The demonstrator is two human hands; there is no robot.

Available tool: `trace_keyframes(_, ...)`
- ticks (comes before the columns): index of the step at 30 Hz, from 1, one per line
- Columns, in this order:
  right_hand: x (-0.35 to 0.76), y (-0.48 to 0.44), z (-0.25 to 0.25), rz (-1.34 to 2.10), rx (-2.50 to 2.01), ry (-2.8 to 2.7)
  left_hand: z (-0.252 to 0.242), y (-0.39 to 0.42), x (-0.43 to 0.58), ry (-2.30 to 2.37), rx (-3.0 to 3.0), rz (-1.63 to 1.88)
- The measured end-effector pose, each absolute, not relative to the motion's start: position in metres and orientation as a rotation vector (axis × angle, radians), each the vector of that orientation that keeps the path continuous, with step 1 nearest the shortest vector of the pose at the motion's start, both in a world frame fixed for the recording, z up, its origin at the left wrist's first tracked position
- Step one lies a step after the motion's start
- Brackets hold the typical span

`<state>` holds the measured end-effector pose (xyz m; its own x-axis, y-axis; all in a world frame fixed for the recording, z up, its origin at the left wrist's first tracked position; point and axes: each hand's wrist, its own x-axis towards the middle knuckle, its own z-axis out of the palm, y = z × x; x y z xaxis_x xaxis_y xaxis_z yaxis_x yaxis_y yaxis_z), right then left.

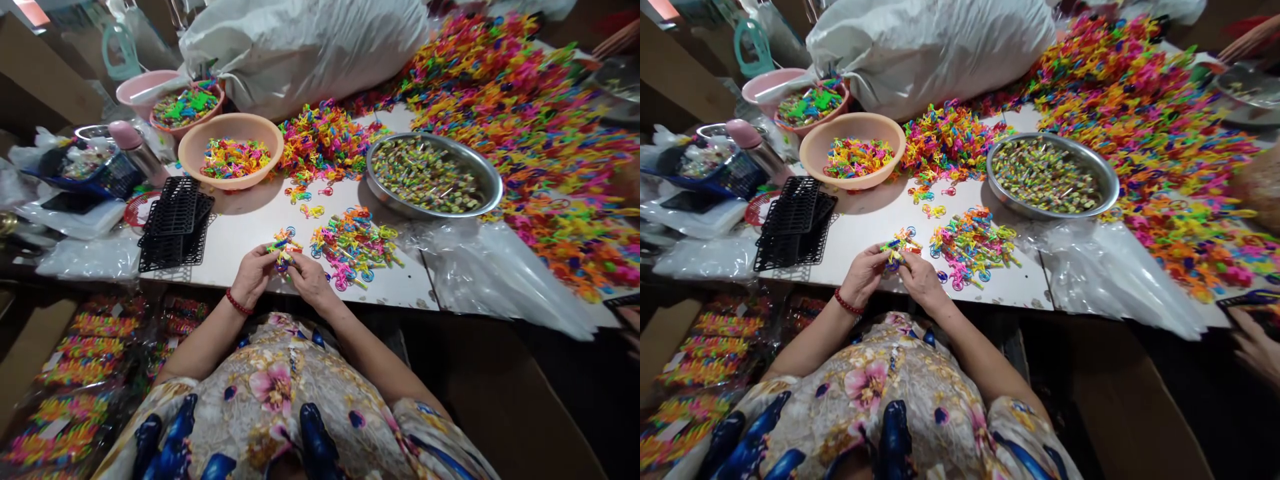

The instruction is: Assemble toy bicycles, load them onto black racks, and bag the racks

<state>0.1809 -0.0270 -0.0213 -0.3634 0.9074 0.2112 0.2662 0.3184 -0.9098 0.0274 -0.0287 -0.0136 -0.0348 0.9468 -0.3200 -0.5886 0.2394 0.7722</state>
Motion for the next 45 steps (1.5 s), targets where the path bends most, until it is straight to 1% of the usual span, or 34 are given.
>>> trace_keyframes(3,0.182,-0.028,-0.02,1.099,-1.082,-1.822,-0.015,-0.028,0.026,0.976,0.397,1.259)
trace_keyframes(8,0.184,-0.031,-0.016,1.128,-1.283,-1.747,-0.014,-0.029,0.032,1.08,0.436,1.382)
trace_keyframes(11,0.185,-0.029,-0.017,1.167,-1.241,-1.697,-0.012,-0.031,0.037,1.087,0.509,1.414)
trace_keyframes(17,0.184,-0.027,-0.024,1.385,-1.14,-1.483,-0.015,-0.035,0.045,1.088,0.651,1.374)
trace_keyframes(26,0.19,-0.032,-0.019,1.457,-1.081,-1.426,-0.016,-0.037,0.041,1.277,0.997,1.306)
trace_keyframes(30,0.19,-0.038,-0.021,1.301,-1.086,-1.525,-0.011,-0.036,0.041,1.336,1.08,1.243)
trace_keyframes(35,0.187,-0.047,-0.024,0.98,-1.081,-1.68,-0.009,-0.039,0.043,1.259,0.899,1.068)
trace_keyframes(37,0.187,-0.048,-0.025,0.903,-1.051,-1.736,-0.009,-0.04,0.042,1.341,1.008,1.074)
trace_keyframes(41,0.19,-0.046,-0.024,0.864,-1.015,-1.85,-0.012,-0.04,0.04,1.446,1.203,1.088)
trace_keyframes(45,0.192,-0.047,-0.021,0.904,-1.031,-1.939,-0.016,-0.037,0.042,1.361,1.1,1.093)
